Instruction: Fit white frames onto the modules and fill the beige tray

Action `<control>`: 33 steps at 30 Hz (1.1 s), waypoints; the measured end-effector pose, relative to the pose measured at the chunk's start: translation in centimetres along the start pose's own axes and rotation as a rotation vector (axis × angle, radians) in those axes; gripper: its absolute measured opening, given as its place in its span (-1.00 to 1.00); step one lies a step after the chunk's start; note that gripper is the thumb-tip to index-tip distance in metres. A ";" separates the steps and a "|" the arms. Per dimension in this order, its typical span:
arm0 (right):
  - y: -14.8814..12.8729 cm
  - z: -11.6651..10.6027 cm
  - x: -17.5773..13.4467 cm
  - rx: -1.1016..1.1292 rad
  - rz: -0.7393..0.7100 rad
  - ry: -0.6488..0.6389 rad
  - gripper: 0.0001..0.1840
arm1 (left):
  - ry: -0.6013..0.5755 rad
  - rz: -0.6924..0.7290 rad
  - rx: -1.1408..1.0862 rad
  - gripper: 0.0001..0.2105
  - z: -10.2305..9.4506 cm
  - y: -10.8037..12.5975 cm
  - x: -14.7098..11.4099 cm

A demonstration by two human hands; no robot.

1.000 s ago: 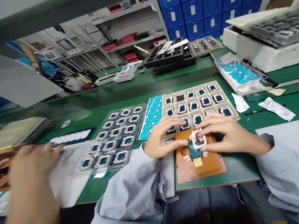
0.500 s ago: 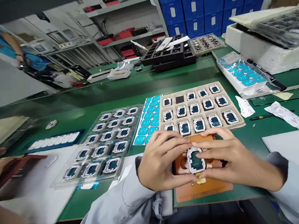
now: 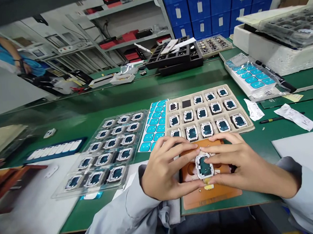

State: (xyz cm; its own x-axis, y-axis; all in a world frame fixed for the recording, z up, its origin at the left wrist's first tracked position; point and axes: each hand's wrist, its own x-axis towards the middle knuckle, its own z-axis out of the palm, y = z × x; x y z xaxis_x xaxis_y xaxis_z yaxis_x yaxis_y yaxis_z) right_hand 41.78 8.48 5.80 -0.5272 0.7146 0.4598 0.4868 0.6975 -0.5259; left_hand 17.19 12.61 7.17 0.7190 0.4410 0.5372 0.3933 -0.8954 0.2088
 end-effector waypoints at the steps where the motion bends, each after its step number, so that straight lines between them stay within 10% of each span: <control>1: -0.1 -0.1 0.0 0.000 0.004 -0.005 -0.68 | -0.002 0.003 0.010 -0.51 0.0 0.0 0.0; 16: 0.2 0.3 -0.2 -0.080 -0.074 0.029 -0.83 | -0.077 -0.039 -0.016 -0.56 0.3 0.2 -0.1; 20: 0.5 0.5 0.1 -0.076 -0.101 0.080 -0.70 | 0.060 -0.019 -0.153 -0.55 1.1 -0.1 0.0; 27: 1.9 1.8 0.2 0.263 0.012 0.122 -0.54 | 0.034 0.012 -0.216 -0.21 2.5 -0.3 0.2; 33: 2.1 2.2 0.5 0.345 0.062 0.044 -0.55 | 0.121 0.128 -0.189 -0.33 2.5 -0.8 0.4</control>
State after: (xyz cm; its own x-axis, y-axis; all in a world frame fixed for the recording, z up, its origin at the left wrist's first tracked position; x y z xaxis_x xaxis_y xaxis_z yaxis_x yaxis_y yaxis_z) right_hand 40.99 10.19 3.30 -0.4700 0.7618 0.4458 0.2488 0.5989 -0.7612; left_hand 18.59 13.65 5.22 0.6775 0.3234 0.6606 0.1814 -0.9439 0.2761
